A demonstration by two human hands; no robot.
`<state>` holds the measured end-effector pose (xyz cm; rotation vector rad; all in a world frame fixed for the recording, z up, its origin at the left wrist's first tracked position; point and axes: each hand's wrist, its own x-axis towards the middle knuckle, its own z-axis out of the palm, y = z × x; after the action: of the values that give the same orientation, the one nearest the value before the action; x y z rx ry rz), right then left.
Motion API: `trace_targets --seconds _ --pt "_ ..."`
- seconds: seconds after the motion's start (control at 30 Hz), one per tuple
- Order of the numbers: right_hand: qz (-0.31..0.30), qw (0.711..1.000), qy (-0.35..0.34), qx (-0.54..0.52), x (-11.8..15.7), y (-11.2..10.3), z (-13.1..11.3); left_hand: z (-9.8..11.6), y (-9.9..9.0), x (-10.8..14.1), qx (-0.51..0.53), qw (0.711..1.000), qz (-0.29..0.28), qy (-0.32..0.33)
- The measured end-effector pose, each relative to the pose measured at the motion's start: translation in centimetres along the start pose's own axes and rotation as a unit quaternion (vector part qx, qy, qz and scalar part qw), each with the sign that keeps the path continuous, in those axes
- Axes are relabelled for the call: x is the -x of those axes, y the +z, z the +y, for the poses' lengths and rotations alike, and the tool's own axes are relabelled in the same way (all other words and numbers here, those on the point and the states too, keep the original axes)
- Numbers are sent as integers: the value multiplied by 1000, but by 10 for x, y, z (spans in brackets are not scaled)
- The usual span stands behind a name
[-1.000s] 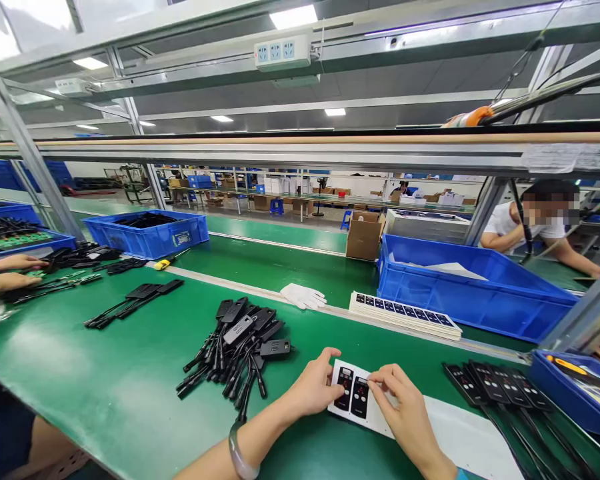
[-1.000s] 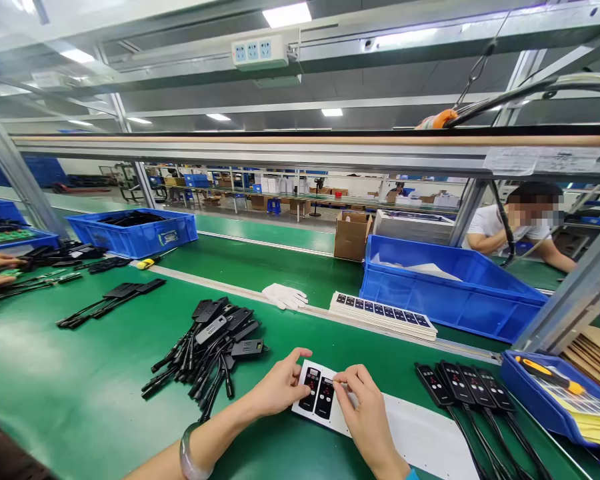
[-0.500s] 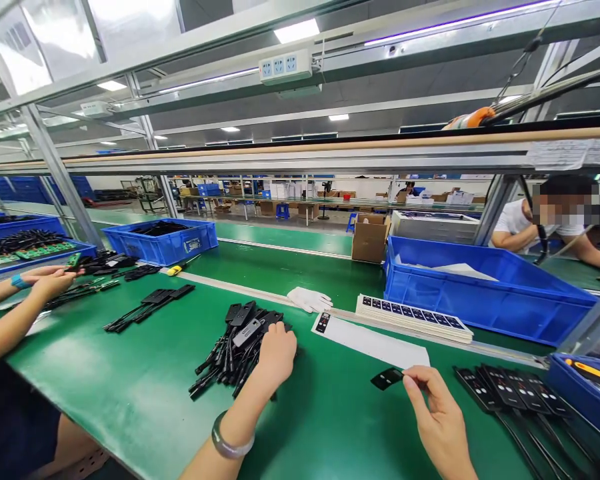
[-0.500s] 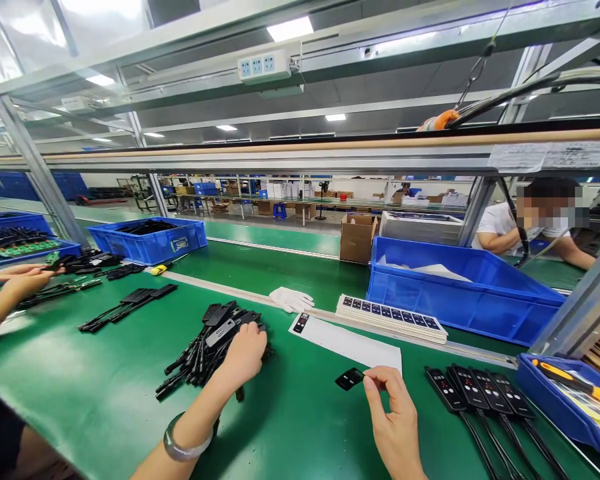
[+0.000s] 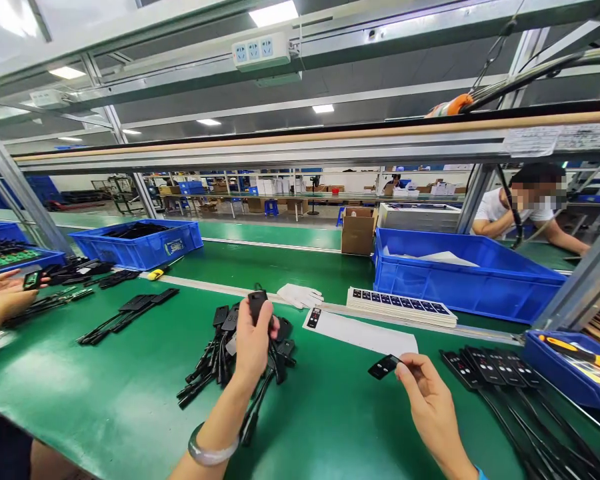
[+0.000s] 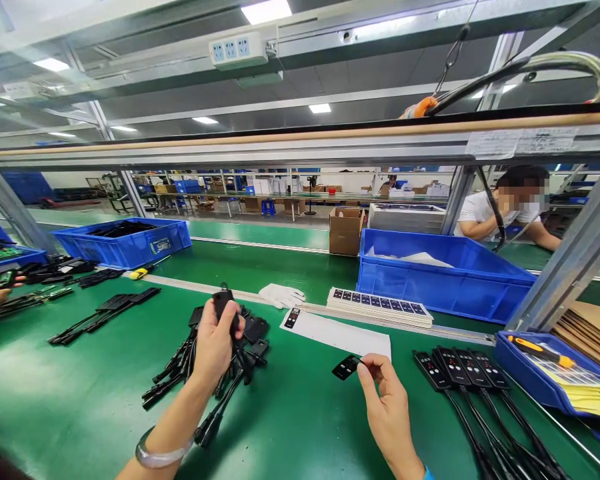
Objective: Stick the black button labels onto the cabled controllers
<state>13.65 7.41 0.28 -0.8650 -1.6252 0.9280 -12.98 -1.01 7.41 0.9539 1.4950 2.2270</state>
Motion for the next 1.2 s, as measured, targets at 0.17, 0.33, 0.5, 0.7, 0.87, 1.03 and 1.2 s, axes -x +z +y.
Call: trace_targets --seconds 0.17,0.33,0.5,0.7,0.87,1.03,1.2 --pt "-6 999 14 -30 0 1 -1 -27 35 45 172 885 -140 -409" --pt "-15 999 12 -46 -1 1 -1 -50 51 87 123 860 -219 -444" --pt "-22 998 18 -56 1 -1 -1 -47 53 105 148 854 -302 -398" --pt "-57 990 57 -111 1 1 -2 -43 53 112 166 821 -336 -431" --pt "-105 978 122 -132 5 8 -4 -45 54 117 180 806 -332 -455" --pt "-146 970 155 -121 8 13 -7 -45 54 121 179 802 -352 -449" --pt "-148 972 152 -96 9 13 -10 -45 54 124 176 799 -367 -443"
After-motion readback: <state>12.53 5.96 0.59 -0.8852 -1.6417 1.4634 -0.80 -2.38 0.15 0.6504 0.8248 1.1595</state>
